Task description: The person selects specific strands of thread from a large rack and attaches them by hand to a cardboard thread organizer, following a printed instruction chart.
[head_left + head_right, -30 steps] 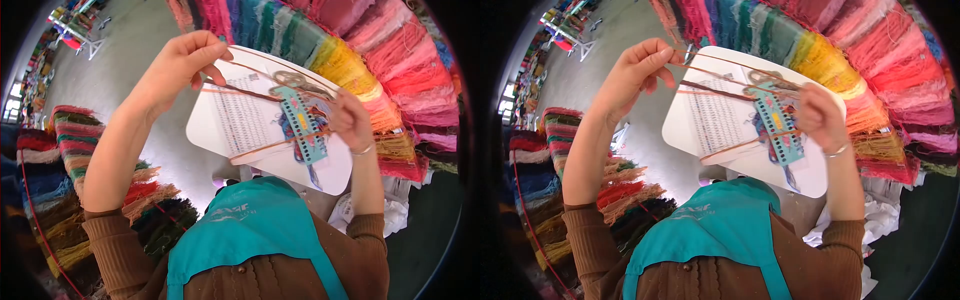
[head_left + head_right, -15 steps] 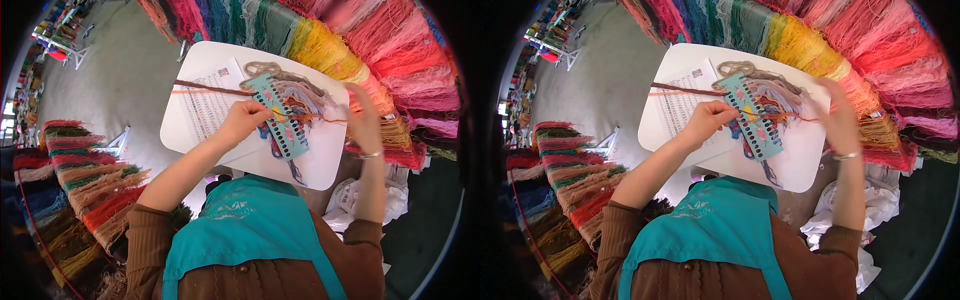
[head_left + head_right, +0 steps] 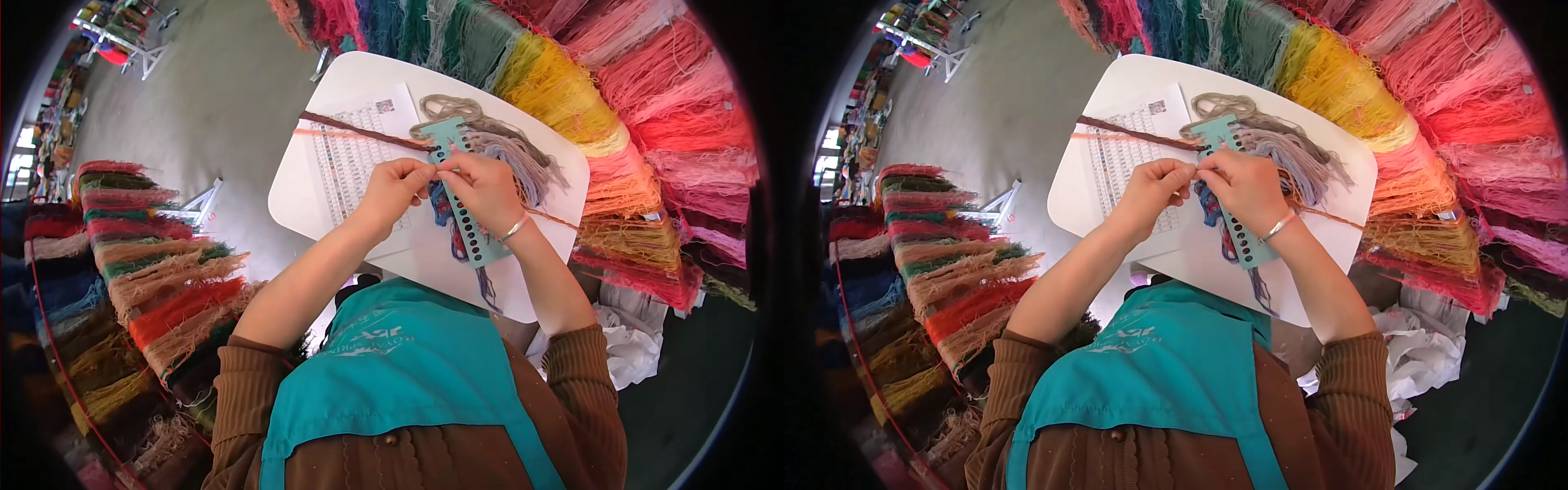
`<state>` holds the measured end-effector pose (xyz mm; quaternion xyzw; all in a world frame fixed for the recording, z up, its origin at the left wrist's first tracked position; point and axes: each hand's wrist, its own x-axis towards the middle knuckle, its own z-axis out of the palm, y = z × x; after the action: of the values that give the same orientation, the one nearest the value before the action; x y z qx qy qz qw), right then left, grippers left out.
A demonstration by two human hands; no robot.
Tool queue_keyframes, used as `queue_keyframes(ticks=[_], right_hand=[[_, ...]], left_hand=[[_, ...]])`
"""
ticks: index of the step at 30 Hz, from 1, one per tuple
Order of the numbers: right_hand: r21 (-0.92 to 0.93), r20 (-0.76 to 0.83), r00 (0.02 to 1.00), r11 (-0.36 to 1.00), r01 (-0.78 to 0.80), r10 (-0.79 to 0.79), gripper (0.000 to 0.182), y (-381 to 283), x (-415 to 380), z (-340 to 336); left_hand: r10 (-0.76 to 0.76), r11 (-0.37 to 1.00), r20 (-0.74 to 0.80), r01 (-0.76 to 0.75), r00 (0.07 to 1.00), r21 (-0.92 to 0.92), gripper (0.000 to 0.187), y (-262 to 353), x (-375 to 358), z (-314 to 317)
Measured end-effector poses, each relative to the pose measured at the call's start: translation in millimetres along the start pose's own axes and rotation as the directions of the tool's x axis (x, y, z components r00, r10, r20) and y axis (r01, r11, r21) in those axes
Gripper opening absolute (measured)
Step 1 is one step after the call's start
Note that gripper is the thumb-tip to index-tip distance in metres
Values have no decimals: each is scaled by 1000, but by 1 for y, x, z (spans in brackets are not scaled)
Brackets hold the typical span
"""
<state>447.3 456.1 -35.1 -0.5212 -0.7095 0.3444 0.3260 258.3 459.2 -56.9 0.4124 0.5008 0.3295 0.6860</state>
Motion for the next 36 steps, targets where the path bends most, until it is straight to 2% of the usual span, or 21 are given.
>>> queue_keyframes(ticks=[2, 3, 4, 5, 6, 7, 10, 12, 14, 19, 21, 24, 28, 35, 36], right_hand=[[-79, -115, 980, 985, 154, -163, 13, 22, 9, 9], [-79, -113, 980, 984, 157, -165, 13, 28, 14, 9], [19, -110, 994, 1000, 2, 0, 12, 33, 19, 8], [114, -91, 982, 982, -154, 164, 12, 40, 24, 7], [200, -97, 987, 974, -109, 130, 13, 58, 28, 12], [199, -98, 987, 974, -108, 129, 13, 63, 30, 13], [301, -38, 982, 939, -166, 186, 10, 70, 32, 9], [373, 29, 979, 907, -196, 200, 8, 66, 33, 6], [360, 40, 979, 911, -202, 202, 8, 65, 35, 4], [318, 59, 978, 925, -208, 199, 9, 68, 37, 0], [285, 110, 973, 931, -227, 203, 5, 62, 36, -1], [195, 97, 977, 959, -208, 192, 5, 58, 36, -2], [193, 73, 984, 966, -174, 162, 9, 61, 36, 0], [317, 117, 974, 922, -223, 195, 12, 66, 38, 3], [328, 122, 973, 917, -226, 196, 12, 66, 38, 3]], left_hand=[[-28, 997, -19, 27, 999, -70, 21, 0, 2, 1], [-88, 984, -38, 81, 995, -160, 24, 4, 0, 5], [-150, 959, -50, 133, 987, -250, 29, 6, 0, 8], [-148, 959, -51, 131, 988, -252, 29, 6, 2, 11], [-171, 938, -48, 148, 984, -313, 32, 4, 5, 14], [-195, 914, -42, 166, 980, -371, 36, 3, 9, 16], [-189, 890, -19, 163, 982, -426, 34, 0, 18, 20], [-172, 901, -31, 144, 985, -410, 28, -1, 22, 24], [-153, 912, -45, 123, 987, -392, 24, -5, 29, 26], [-77, 978, -118, 51, 990, -204, 17, -10, 40, 30], [-65, 983, -120, 43, 991, -180, 16, -9, 40, 30], [-55, 987, -107, 38, 993, -155, 14, -13, 44, 26], [-37, 994, -62, 30, 997, -109, 13, -13, 47, 20], [-1, 997, -47, -3, 999, -73, 13, -11, 50, 18], [-14, 1000, -52, 13, 999, -12, 13, -10, 50, 18]])
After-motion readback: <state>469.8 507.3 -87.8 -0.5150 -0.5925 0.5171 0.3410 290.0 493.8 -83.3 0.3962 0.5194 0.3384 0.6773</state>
